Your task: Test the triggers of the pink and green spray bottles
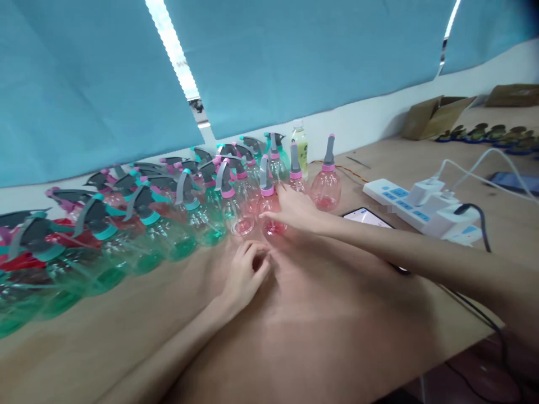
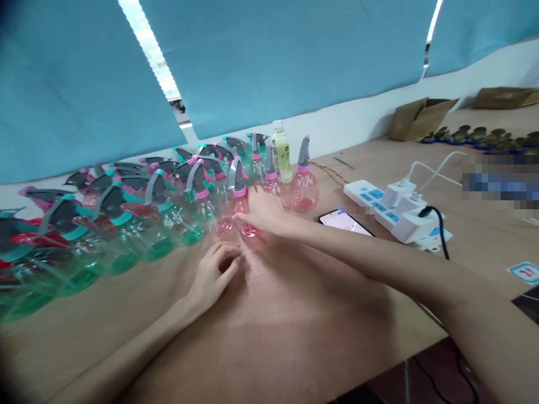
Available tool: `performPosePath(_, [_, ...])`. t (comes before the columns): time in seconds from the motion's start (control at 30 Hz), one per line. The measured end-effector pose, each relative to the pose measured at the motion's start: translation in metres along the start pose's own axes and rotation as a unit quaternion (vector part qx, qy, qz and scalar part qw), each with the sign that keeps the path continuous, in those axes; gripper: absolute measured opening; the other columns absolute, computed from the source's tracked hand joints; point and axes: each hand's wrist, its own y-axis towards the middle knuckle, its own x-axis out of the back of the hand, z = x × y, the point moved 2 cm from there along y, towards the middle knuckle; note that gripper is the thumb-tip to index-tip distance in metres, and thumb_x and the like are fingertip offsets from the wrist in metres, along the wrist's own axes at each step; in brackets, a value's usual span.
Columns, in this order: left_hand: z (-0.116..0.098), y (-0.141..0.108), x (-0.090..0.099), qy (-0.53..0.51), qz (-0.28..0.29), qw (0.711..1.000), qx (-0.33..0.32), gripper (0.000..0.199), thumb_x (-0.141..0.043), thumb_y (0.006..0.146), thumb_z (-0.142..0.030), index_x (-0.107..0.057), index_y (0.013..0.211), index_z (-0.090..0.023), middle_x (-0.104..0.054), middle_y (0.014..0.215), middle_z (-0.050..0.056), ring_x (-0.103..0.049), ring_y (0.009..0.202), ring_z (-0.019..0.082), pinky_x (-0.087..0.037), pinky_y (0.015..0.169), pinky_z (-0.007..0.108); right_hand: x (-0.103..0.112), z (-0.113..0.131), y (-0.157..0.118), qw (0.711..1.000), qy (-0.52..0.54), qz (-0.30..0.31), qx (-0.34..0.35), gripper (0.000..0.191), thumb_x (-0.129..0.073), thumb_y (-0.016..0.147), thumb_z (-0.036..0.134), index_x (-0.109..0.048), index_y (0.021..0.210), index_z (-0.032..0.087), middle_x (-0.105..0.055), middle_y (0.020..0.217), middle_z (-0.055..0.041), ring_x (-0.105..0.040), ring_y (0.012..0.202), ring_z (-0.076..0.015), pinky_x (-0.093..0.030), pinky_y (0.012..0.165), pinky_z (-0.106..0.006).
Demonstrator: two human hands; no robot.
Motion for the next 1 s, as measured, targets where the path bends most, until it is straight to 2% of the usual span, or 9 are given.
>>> performPosePath(0.33, [0.003,0.012,-0.008,0.020,0.020,1.000,-0.011,0.011,-0.051,0.089,-0.015,-0.060,0.093,-0.018,-0.064,0.097,0.007,-0.062,0.093,0.023,-0.050,0.083,0.039,-0.008,0.005,0.015,1.000,0.010,0.000,-0.029,0.054,-0.064,0.086,0.041,-0.049,0.123,0.004,-0.059,0.121,-0.0242,-0.062,0.106,-0.0392,-0.048,0.082,-0.048])
performPosePath(0.57, [0.003,0.012,-0.008,-0.005,0.025,1.000,0.010,0.012,-0.051,0.088,-0.014,-0.061,0.092,-0.018,-0.064,0.094,0.006,-0.064,0.089,0.022,-0.052,0.080,0.037,-0.014,0.007,0.026,0.999,0.025,-0.012,-0.035,0.053,-0.067,0.084,0.038,-0.050,0.121,0.004,-0.061,0.119,-0.0256,-0.062,0.108,-0.0396,-0.047,0.086,-0.048])
performPosePath(0.7, [0.003,0.012,-0.009,-0.014,0.023,1.000,0.015,0.013,-0.051,0.087,-0.013,-0.061,0.092,-0.019,-0.063,0.096,0.006,-0.064,0.090,0.022,-0.053,0.082,0.037,-0.016,0.006,0.023,0.998,0.040,-0.025,-0.034,0.060,-0.067,0.084,0.038,-0.047,0.129,0.004,-0.060,0.122,-0.0261,-0.060,0.113,-0.0410,-0.047,0.090,-0.051])
performPosePath(0.87, [0.002,0.011,-0.008,-0.028,0.015,0.999,0.015,0.014,-0.050,0.087,-0.011,-0.061,0.093,-0.019,-0.062,0.100,0.006,-0.064,0.091,0.021,-0.053,0.083,0.038,0.003,-0.006,-0.003,0.997,0.057,-0.054,0.004,0.066,-0.067,0.083,0.037,-0.043,0.140,0.011,-0.055,0.137,-0.0217,-0.054,0.124,-0.0376,-0.045,0.097,-0.050])
performPosePath(0.93, [0.002,0.011,-0.008,-0.036,0.015,0.999,0.014,0.015,-0.050,0.087,-0.011,-0.061,0.093,-0.019,-0.062,0.101,0.005,-0.065,0.091,0.021,-0.054,0.083,0.038,0.019,-0.015,-0.019,0.996,0.063,-0.058,0.033,0.057,-0.064,0.086,0.036,-0.049,0.135,0.013,-0.058,0.136,-0.0172,-0.056,0.123,-0.0337,-0.046,0.098,-0.048])
performPosePath(1.0, [0.003,0.012,-0.008,-0.039,0.016,0.999,0.014,0.015,-0.050,0.086,-0.011,-0.061,0.093,-0.019,-0.062,0.101,0.005,-0.065,0.091,0.020,-0.054,0.083,0.037,0.034,-0.027,-0.033,0.994,0.071,-0.069,0.049,0.040,-0.061,0.088,0.034,-0.060,0.123,0.015,-0.066,0.125,-0.0131,-0.061,0.115,-0.0308,-0.047,0.096,-0.045])
